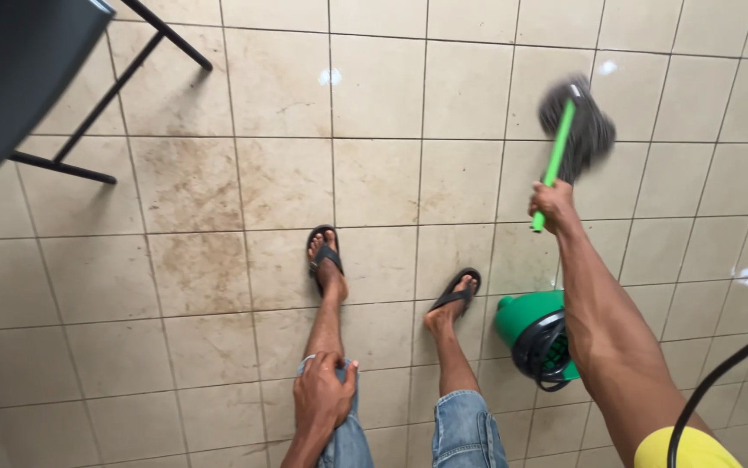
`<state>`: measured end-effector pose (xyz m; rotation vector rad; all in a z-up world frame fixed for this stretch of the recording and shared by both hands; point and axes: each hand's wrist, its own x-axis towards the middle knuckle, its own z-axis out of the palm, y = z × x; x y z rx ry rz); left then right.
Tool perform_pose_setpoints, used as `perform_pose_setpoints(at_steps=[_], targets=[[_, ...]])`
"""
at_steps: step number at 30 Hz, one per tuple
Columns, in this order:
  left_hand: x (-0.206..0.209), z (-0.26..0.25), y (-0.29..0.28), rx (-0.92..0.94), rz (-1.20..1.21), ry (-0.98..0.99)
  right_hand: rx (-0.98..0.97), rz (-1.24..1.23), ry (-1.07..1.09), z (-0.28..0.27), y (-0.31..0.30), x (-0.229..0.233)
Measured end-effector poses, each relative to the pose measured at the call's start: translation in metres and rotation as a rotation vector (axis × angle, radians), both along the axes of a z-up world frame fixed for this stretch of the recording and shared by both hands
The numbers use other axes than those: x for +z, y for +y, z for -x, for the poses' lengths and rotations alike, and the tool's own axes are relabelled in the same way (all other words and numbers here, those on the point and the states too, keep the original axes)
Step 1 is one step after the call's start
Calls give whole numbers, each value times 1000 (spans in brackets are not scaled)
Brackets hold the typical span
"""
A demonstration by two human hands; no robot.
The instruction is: The person mops the tiled floor using a mop, moving around chairs and a bucket on the floor, and eventually dips the mop into the bucket and wrings it out.
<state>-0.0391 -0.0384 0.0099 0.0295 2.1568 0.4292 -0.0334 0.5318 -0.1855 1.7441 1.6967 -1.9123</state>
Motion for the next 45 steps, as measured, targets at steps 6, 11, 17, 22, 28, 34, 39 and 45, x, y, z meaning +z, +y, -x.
perform_pose_setpoints(at_steps=[6, 11, 17, 22, 28, 34, 39, 45], targets=[[8, 29, -6, -23, 17, -149, 606, -332, -324, 70, -73, 24], [4, 19, -19, -74, 9, -147, 754, -366, -416, 54, -121, 47], [-6, -13, -22, -44, 0, -32, 996, -725, 27, -59, -169, 5], [-19, -51, -13, -65, -11, 127, 1031, -525, -219, -176, -208, 21], [-17, -62, -38, 19, -55, 242, 1021, -398, -587, -283, -183, 100], [-4, -60, -95, 66, 110, 35, 937, -395, -799, -352, -150, 186], [-14, -65, -136, 34, 247, 38, 1112, -532, -917, -330, -137, 198], [-9, -31, -149, 105, 217, -58, 1100, -556, -805, -240, -157, 182]])
